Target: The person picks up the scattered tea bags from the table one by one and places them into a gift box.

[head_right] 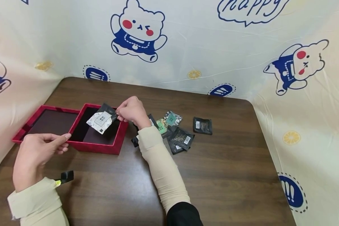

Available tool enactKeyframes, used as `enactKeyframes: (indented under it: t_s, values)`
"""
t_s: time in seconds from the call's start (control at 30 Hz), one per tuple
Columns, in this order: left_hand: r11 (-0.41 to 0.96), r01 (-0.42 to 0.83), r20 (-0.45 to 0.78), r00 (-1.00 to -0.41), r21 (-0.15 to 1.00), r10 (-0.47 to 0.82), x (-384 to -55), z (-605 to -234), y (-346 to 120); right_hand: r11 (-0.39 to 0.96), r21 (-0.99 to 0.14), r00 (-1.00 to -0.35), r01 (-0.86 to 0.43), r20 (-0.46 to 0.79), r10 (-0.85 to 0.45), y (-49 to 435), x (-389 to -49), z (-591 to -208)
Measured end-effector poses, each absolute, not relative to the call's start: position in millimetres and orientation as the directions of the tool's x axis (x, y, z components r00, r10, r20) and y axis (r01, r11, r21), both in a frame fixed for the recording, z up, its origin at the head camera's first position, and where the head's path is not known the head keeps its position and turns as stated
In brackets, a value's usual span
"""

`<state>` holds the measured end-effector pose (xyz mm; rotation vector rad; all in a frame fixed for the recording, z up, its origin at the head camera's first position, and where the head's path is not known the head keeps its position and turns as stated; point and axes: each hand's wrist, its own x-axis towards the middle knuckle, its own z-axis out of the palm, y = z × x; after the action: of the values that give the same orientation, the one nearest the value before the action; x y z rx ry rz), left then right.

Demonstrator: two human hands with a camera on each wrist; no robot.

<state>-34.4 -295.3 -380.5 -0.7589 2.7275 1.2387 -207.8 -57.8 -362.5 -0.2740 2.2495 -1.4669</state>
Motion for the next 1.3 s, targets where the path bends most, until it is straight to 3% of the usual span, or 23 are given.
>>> enactKeyframes:
  t_s: [0.13, 0.33, 0.9, 1.3]
  values:
    - [0.558, -0.45, -0.239, -0.88, 0.698, -0.411, -34.1, -380.2, -295.4, 0.555, -0.829, -0.898, -0.065, -0.194, -0.396, -66.5, -202.1, -359.7]
    - [0.573, -0.447, -0.236, -0.883, 0.687, -0.406, -34.8, -379.9, -295.4, 0.744, -0.605, -0.901, -0.283, -0.098, -0.422, -82.4, -191.3, -354.7]
    - [0.575, -0.441, -0.237, -0.887, 0.689, -0.396, -35.5, -380.1, -293.3, 0.86, -0.347, -0.9, -0.375, -0.088, -0.428, -107.7, -171.9, -361.4]
    - [0.558, -0.438, -0.25, -0.889, 0.705, -0.383, -33.2, -380.3, -295.3, 0.859, -0.323, -0.891, -0.398, -0.088, -0.446, -105.6, -170.8, -359.1]
